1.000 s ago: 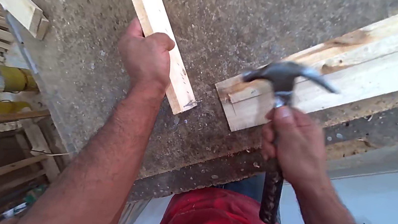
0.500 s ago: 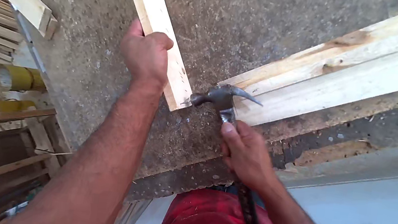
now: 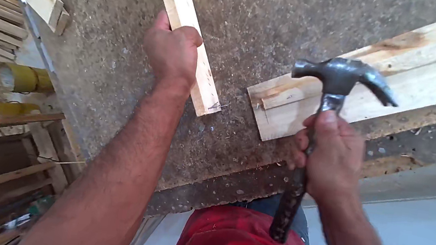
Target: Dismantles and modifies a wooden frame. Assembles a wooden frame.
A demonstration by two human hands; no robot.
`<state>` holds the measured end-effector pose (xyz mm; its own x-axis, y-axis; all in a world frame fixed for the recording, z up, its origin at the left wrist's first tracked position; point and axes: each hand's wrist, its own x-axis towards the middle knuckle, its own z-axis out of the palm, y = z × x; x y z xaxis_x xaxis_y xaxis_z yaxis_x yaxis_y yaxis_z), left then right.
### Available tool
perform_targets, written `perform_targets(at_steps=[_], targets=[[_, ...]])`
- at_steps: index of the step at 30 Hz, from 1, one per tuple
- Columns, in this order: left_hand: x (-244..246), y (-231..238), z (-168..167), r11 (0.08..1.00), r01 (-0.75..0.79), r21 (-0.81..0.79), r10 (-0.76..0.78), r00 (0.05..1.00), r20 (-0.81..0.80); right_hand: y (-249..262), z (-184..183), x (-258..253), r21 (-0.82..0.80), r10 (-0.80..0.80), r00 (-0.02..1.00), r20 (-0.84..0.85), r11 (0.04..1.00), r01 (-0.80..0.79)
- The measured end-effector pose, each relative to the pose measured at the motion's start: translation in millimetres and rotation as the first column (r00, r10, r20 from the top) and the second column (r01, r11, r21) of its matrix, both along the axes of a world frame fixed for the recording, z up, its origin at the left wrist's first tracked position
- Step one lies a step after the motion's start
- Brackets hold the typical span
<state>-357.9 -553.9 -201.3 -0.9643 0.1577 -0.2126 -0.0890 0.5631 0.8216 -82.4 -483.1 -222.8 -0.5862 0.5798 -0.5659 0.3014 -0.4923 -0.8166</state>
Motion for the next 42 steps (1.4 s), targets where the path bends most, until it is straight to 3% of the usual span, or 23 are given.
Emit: perform_targets(at_steps=[4,5,9,10,12,14,19,24,29,32,36,40,42], targets=[[-0.7,-2.9,1.8,1.000,0.001,-0.004,-0.001,1.000,-0.001,-27.7,1.1,-13.2,-0.061,0.333,0.942,0.045,0.942,-0.330],[-2.1,-2.2,1.2,1.000,0.004,-0.011,-0.004,1.000,-0.003,-18.5,-0.2,-9.9,-0.034,0.318,0.947,0.050,0.948,-0.317],[-2.7,-2.9,-1.2,1.000,0.004,-0.002,-0.004,1.000,-0.003,4.6,-1.0,-3.3,0.014,0.023,0.998,0.050,1.000,-0.024],[-3.1,-1.8,-0.9,1.000,0.007,0.001,-0.007,1.000,-0.005,-7.2,-1.4,-8.4,0.002,0.048,0.998,0.048,0.999,-0.048],[-2.4,-2.6,1.1,1.000,0.010,0.004,-0.010,1.000,0.003,-35.1,-1.5,-17.3,-0.075,0.243,0.968,0.060,0.968,-0.239],[-2.9,-3.1,2.5,1.000,0.010,0.016,-0.010,1.000,0.009,-33.3,-2.1,-15.7,-0.085,0.310,0.950,0.049,0.949,-0.305],[-4.6,-3.4,-0.2,1.000,0.006,0.020,-0.006,1.000,-0.008,18.0,4.7,-11.9,-0.055,0.059,0.998,-0.018,0.997,-0.059],[-4.5,-3.0,1.5,1.000,0.012,0.023,-0.011,1.000,-0.008,9.5,13.1,-26.1,-0.092,0.407,0.912,-0.044,0.908,-0.410],[-4.5,-2.9,0.8,0.999,-0.005,0.042,0.005,1.000,-0.005,46.4,7.4,-48.3,-0.139,0.454,0.890,-0.041,0.880,-0.455],[-4.5,-3.3,0.4,1.000,-0.006,0.023,0.006,1.000,-0.008,68.5,4.5,-67.8,-0.166,0.613,0.787,-0.075,0.770,-0.616],[-4.5,-3.2,1.8,1.000,-0.005,-0.009,0.005,1.000,0.001,111.5,14.6,-90.6,-0.066,0.847,0.531,0.003,0.530,-0.845],[-2.8,-2.7,1.6,1.000,-0.012,0.002,0.012,1.000,-0.001,136.4,34.2,-114.1,0.052,0.828,0.552,0.098,0.550,-0.834],[-3.5,-2.8,1.4,1.000,-0.009,0.019,0.009,1.000,-0.008,130.5,37.1,-120.5,0.095,0.895,0.432,0.115,0.423,-0.901]])
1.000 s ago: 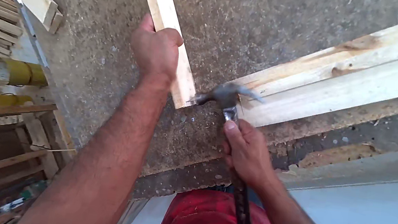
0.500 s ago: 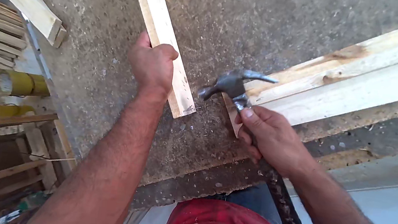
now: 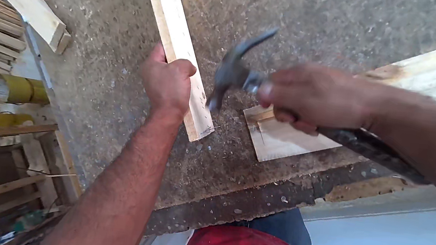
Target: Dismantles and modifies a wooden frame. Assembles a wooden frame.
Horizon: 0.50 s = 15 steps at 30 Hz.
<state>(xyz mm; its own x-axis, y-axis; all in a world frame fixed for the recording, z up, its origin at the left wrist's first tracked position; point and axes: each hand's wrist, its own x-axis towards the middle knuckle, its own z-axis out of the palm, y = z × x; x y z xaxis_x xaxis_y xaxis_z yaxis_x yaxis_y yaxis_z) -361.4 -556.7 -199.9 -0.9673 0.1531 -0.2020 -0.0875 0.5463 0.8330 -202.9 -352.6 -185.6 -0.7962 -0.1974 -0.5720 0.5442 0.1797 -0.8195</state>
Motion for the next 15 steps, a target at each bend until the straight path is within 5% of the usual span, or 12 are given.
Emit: perform_targets(at_steps=[2,6,10,15], targets=[[0.0,0.2,0.3,1.000,0.003,0.024,-0.003,1.000,0.002,-3.5,2.3,-6.9,0.052,0.133,0.991,0.003,0.990,-0.133],[2.7,0.3,1.3,0.999,-0.003,0.034,0.003,1.000,0.012,9.3,13.3,-15.1,0.062,0.022,0.998,-0.061,0.998,-0.018],[2.0,-0.7,1.8,0.999,0.014,0.029,-0.014,1.000,0.011,-5.3,4.1,-3.1,0.068,0.140,0.990,-0.013,0.988,-0.139],[4.9,0.0,2.7,1.000,0.003,0.030,-0.003,1.000,0.013,-11.0,-7.0,16.0,0.004,-0.014,0.999,-0.030,1.000,0.014]])
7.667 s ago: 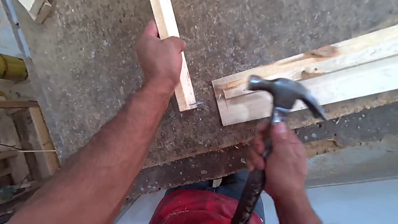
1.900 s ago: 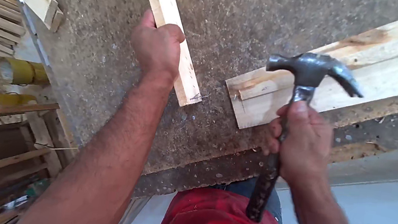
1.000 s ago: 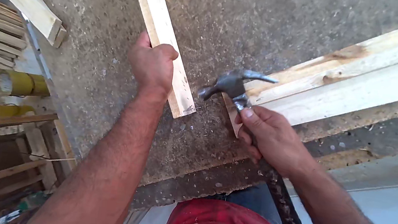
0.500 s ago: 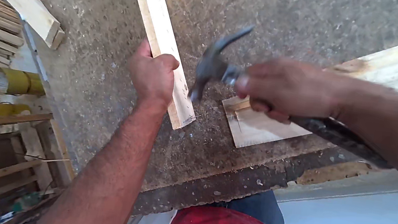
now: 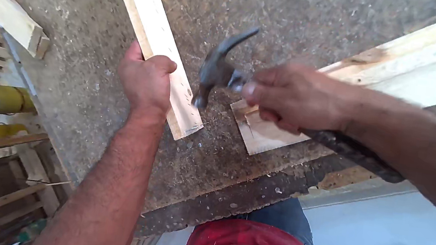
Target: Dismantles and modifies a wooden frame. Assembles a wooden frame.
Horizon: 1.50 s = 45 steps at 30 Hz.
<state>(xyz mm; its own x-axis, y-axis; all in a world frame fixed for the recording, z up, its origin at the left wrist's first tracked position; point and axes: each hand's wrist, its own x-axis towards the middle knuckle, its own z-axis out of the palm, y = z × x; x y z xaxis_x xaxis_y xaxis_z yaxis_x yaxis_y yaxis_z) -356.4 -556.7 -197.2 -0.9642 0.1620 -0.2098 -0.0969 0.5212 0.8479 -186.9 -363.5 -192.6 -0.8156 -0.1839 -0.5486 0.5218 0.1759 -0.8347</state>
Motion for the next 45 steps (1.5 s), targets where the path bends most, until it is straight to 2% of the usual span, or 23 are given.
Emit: perform_targets(at_steps=[2,5,8,11,14,18,23,25,28,29,30,32,33,35,38,39,40,42,43,45], targets=[[-0.2,0.4,1.2,1.000,0.011,-0.019,-0.011,1.000,-0.004,-11.0,-4.6,6.2,-0.024,0.034,0.999,0.006,0.999,-0.034],[0.3,-1.7,0.1,0.999,0.029,-0.035,-0.029,1.000,-0.007,-10.6,-4.3,21.4,-0.038,-0.185,0.983,0.002,0.982,0.185],[-1.2,-0.8,0.4,0.998,0.026,-0.053,-0.026,1.000,-0.015,-31.5,-9.6,53.8,-0.109,-0.517,0.856,0.007,0.851,0.514],[-0.3,-0.3,0.7,0.998,0.032,-0.055,-0.033,0.999,-0.016,-98.9,-25.6,88.4,-0.214,-0.699,0.709,0.091,0.682,0.700],[0.7,0.1,1.3,0.998,0.032,-0.054,-0.033,0.999,-0.025,-154.7,-37.0,98.6,-0.294,-0.757,0.628,0.181,0.567,0.769],[1.5,1.6,2.4,0.994,0.023,-0.110,-0.028,0.999,-0.039,-182.2,-40.3,94.6,-0.332,-0.807,0.552,0.209,0.472,0.816],[3.9,2.2,3.9,0.989,0.051,-0.139,-0.058,0.997,-0.049,-186.6,-46.7,86.7,-0.339,-0.805,0.553,0.213,0.470,0.815],[3.6,2.3,2.6,0.991,0.051,-0.126,-0.058,0.997,-0.057,-175.7,-48.4,92.4,-0.342,-0.863,0.473,0.181,0.395,0.852],[3.6,0.1,2.7,0.989,0.036,-0.141,-0.044,0.998,-0.054,-175.2,-46.0,96.7,-0.360,-0.942,0.287,0.176,0.210,0.909],[3.9,0.3,2.7,0.990,0.035,-0.138,-0.043,0.998,-0.052,-183.1,-44.0,95.6,-0.365,-0.945,0.270,0.183,0.189,0.911],[3.9,1.2,2.2,0.990,0.034,-0.136,-0.042,0.998,-0.056,-193.1,-43.1,94.4,-0.371,-0.936,0.301,0.181,0.218,0.903],[2.7,1.1,1.7,0.988,0.030,-0.154,-0.040,0.997,-0.061,-211.0,-43.6,92.8,-0.377,-0.886,0.433,0.167,0.348,0.858],[2.5,-0.2,1.9,0.986,0.030,-0.165,-0.041,0.997,-0.062,-215.1,-43.5,93.5,-0.370,-0.870,0.468,0.155,0.388,0.844],[2.7,0.7,2.2,0.984,0.026,-0.176,-0.038,0.997,-0.070,-206.4,-42.2,96.9,-0.339,-0.891,0.438,0.117,0.379,0.861],[2.2,-0.9,2.2,0.983,0.045,-0.177,-0.058,0.996,-0.065,-184.7,-36.7,98.6,-0.304,-0.939,0.331,0.089,0.291,0.907],[1.2,-0.6,1.4,0.984,0.050,-0.171,-0.063,0.996,-0.069,-183.4,-34.8,96.7,-0.298,-0.939,0.335,0.082,0.298,0.907],[1.1,-1.2,1.0,0.984,0.051,-0.169,-0.063,0.995,-0.071,-185.1,-33.0,94.8,-0.284,-0.920,0.384,0.083,0.347,0.894],[0.5,-1.5,1.7,0.983,0.047,-0.177,-0.061,0.996,-0.073,-184.8,-32.1,92.5,-0.225,-0.812,0.575,0.100,0.545,0.808],[0.2,-1.4,2.3,0.982,0.044,-0.182,-0.057,0.996,-0.070,-179.1,-32.4,93.3,-0.198,-0.774,0.625,0.099,0.600,0.775],[-0.9,0.1,2.2,0.982,0.037,-0.186,-0.050,0.997,-0.064,-160.0,-30.3,99.3,-0.132,-0.788,0.615,0.042,0.606,0.785]])
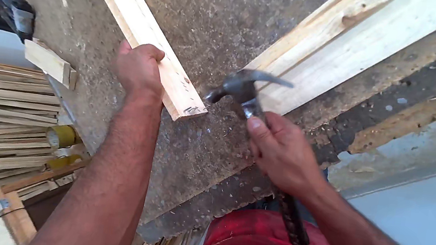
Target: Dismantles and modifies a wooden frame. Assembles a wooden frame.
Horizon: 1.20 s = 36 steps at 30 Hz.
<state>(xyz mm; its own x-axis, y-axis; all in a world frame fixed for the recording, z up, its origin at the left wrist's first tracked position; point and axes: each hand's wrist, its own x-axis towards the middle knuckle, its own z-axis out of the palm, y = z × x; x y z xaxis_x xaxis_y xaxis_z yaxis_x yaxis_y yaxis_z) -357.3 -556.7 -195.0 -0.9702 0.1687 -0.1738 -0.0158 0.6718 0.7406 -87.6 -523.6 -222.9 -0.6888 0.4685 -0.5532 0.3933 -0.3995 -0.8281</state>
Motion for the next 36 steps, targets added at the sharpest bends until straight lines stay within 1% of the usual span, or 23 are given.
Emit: perform_targets(at_steps=[3,5,6,8,10,12,14,15,16,18,19,20,21,23,25,26,28,29,30,33,34,35,36], targets=[[-0.2,-1.8,-2.3,1.000,0.002,0.020,-0.002,1.000,0.005,20.0,11.7,6.1,0.148,-0.121,0.993,-0.005,0.982,0.120],[0.3,-1.2,-1.5,0.999,0.001,0.037,-0.001,1.000,-0.001,16.2,18.0,3.1,0.181,-0.103,0.994,-0.029,0.978,0.107],[0.6,-1.4,-0.9,0.999,0.000,0.041,0.000,1.000,0.000,9.6,19.3,0.8,0.164,-0.064,0.997,-0.034,0.984,0.068],[1.9,-1.8,0.2,0.999,-0.004,0.038,0.004,1.000,0.009,-1.3,16.0,-3.2,0.047,0.026,0.999,-0.042,0.999,-0.024],[2.0,-0.6,0.5,0.999,-0.001,0.038,0.000,1.000,0.010,-0.4,10.7,-3.8,-0.104,0.031,0.997,-0.075,0.994,-0.038],[1.5,-0.7,-0.5,0.999,-0.004,0.036,0.003,1.000,0.006,9.1,5.9,1.4,-0.170,-0.079,0.992,-0.094,0.983,0.062],[1.2,-0.5,-0.7,0.999,-0.009,0.032,0.009,1.000,0.001,13.5,2.7,2.4,-0.183,-0.262,0.958,-0.114,0.954,0.238],[1.1,-1.3,-0.5,1.000,-0.014,0.023,0.014,1.000,0.000,8.5,3.1,-0.2,-0.194,-0.319,0.939,-0.127,0.936,0.292],[1.0,-1.8,0.1,1.000,-0.012,0.021,0.012,1.000,0.002,-0.9,4.4,-4.0,-0.207,-0.315,0.938,-0.144,0.937,0.283],[0.4,-1.4,1.0,1.000,0.002,0.020,-0.002,1.000,0.006,-18.5,7.6,-9.9,-0.260,-0.140,0.980,-0.140,0.960,0.100],[-0.1,-2.0,0.9,0.999,0.005,0.038,-0.006,1.000,0.009,-20.2,7.9,-10.2,-0.303,-0.098,0.984,-0.148,0.952,0.049],[-0.5,-2.9,0.7,0.999,-0.004,0.043,0.004,1.000,0.012,-17.3,6.8,-7.8,-0.340,-0.126,0.978,-0.167,0.938,0.063],[-1.1,-3.5,1.0,0.999,-0.012,0.047,0.012,1.000,0.013,-9.9,4.2,-4.4,-0.359,-0.199,0.963,-0.182,0.925,0.124],[-2.4,-4.9,0.7,0.999,-0.013,0.042,0.012,1.000,0.015,6.1,-0.3,2.2,-0.369,-0.367,0.919,-0.145,0.882,0.293],[-4.4,-3.5,0.0,0.999,-0.009,0.033,0.008,1.000,0.011,5.0,-1.2,0.5,-0.366,-0.431,0.896,-0.109,0.855,0.367],[-5.0,-3.3,-0.6,1.000,-0.006,0.029,0.006,1.000,0.008,-6.1,-1.3,-3.2,-0.364,-0.391,0.912,-0.121,0.873,0.326],[-6.0,-6.2,-1.7,1.000,-0.004,0.020,0.004,1.000,0.010,-28.7,1.3,-10.5,-0.361,-0.190,0.972,-0.142,0.924,0.128],[-6.8,-7.0,-1.5,0.999,-0.004,0.038,0.004,1.000,0.009,-30.8,2.2,-11.7,-0.359,-0.135,0.980,-0.148,0.930,0.074],[-7.4,-6.9,-1.1,0.999,-0.008,0.052,0.008,1.000,0.012,-27.1,1.7,-9.6,-0.352,-0.151,0.975,-0.162,0.932,0.086],[-7.0,-7.3,0.0,0.998,-0.022,0.065,0.021,1.000,0.015,-6.4,-1.0,-0.7,-0.305,-0.354,0.925,-0.135,0.904,0.301],[-7.3,-7.1,0.0,0.998,-0.025,0.057,0.024,1.000,0.012,-7.8,-0.4,-2.6,-0.293,-0.381,0.916,-0.124,0.896,0.333],[-8.4,-5.9,0.0,0.999,-0.022,0.047,0.022,1.000,0.009,-15.5,-0.1,-6.9,-0.292,-0.356,0.925,-0.132,0.906,0.307],[-8.9,-5.3,-0.6,0.999,-0.016,0.035,0.016,1.000,0.009,-25.8,0.5,-11.3,-0.300,-0.273,0.952,-0.137,0.928,0.223]])
